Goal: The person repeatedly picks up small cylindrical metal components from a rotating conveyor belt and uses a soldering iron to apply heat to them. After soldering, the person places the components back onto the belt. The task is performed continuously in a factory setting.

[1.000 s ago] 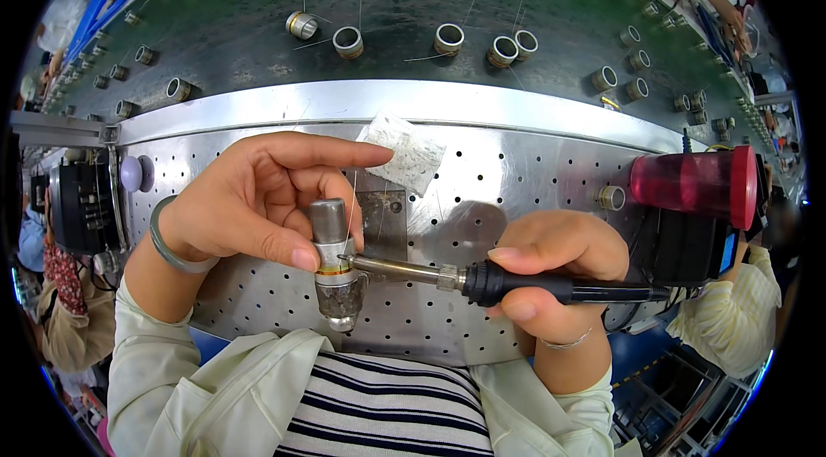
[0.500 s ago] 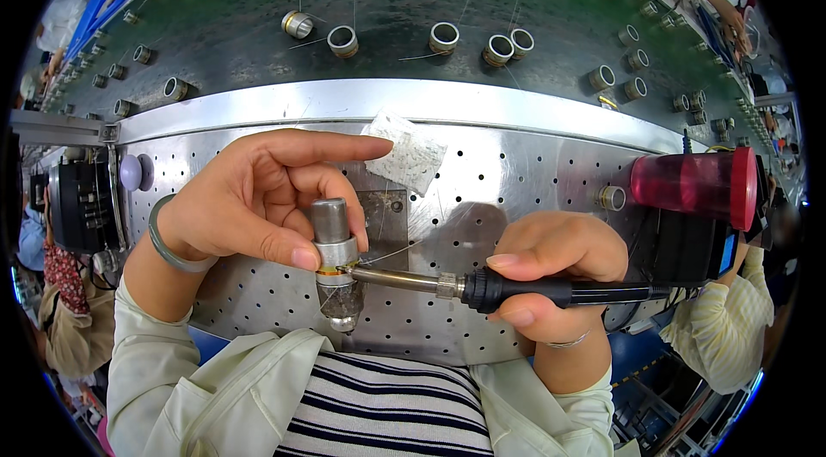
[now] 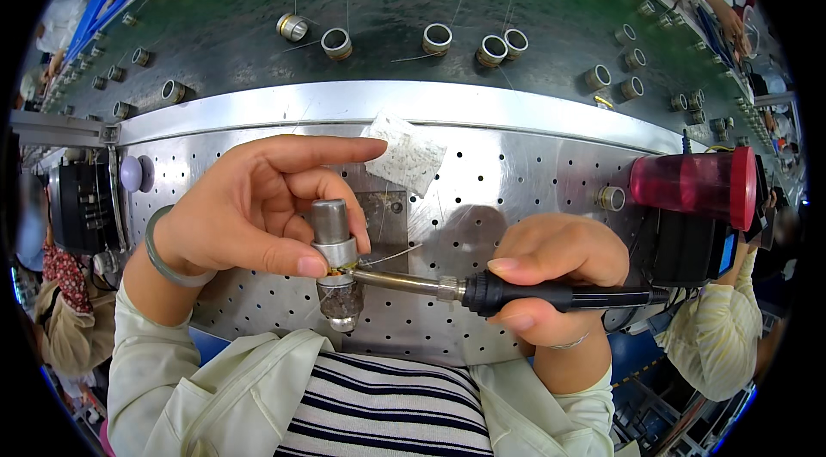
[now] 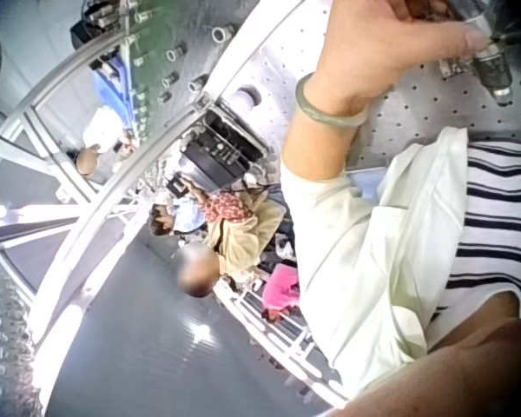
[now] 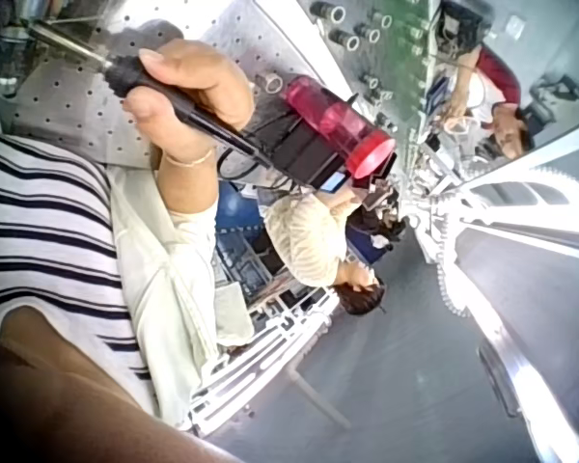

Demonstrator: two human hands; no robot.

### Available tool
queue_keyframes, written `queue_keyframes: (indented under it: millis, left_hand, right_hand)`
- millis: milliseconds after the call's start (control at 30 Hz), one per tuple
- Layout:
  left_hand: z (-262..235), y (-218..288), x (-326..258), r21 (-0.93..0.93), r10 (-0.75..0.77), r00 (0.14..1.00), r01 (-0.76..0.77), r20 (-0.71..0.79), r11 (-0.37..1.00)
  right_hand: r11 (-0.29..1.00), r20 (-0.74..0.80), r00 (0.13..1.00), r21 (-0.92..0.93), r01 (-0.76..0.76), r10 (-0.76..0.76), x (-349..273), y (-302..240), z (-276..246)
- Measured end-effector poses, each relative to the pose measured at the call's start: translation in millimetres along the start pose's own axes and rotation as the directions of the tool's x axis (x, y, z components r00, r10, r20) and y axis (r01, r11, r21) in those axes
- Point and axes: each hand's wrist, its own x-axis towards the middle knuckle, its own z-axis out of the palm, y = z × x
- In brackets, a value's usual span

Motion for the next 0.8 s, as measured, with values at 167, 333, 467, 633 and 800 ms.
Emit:
queue_keyframes:
  millis: [167, 333, 467, 633, 800]
  left_hand:
    - [0, 0, 0, 0.029, 0.01, 1.0, -0.01, 0.0, 1.0]
    - [4, 1, 3, 0.002, 0.003, 1.0, -0.003, -0.002, 1.0]
    - [2, 1, 5, -0.013, -0.011, 0.999, 0.011, 0.048, 1.0]
    - [-19, -1, 5, -0.042, 0.111, 0.992, -0.109, 0.053, 0.993]
    - [-62, 48, 11, 0.595, 0.529, 0.802, -0.289, -0.277, 0.75]
  right_hand:
    - [1.0, 0.004, 1.0, 0.014, 0.009, -0.009, 2, 0, 0]
    - [1.0, 0.019, 1.0, -0.007, -0.013, 0.013, 1, -3, -4]
    - [1.0, -0.043, 0.999, -0.017, -0.012, 0.011, 0, -5, -3]
    - [1.0, -0.246, 0.969, -0.007, -0.015, 0.013, 5, -4, 4]
    - [0.998, -0.359, 0.933, -0.05, -0.03, 0.01, 0, -11, 0]
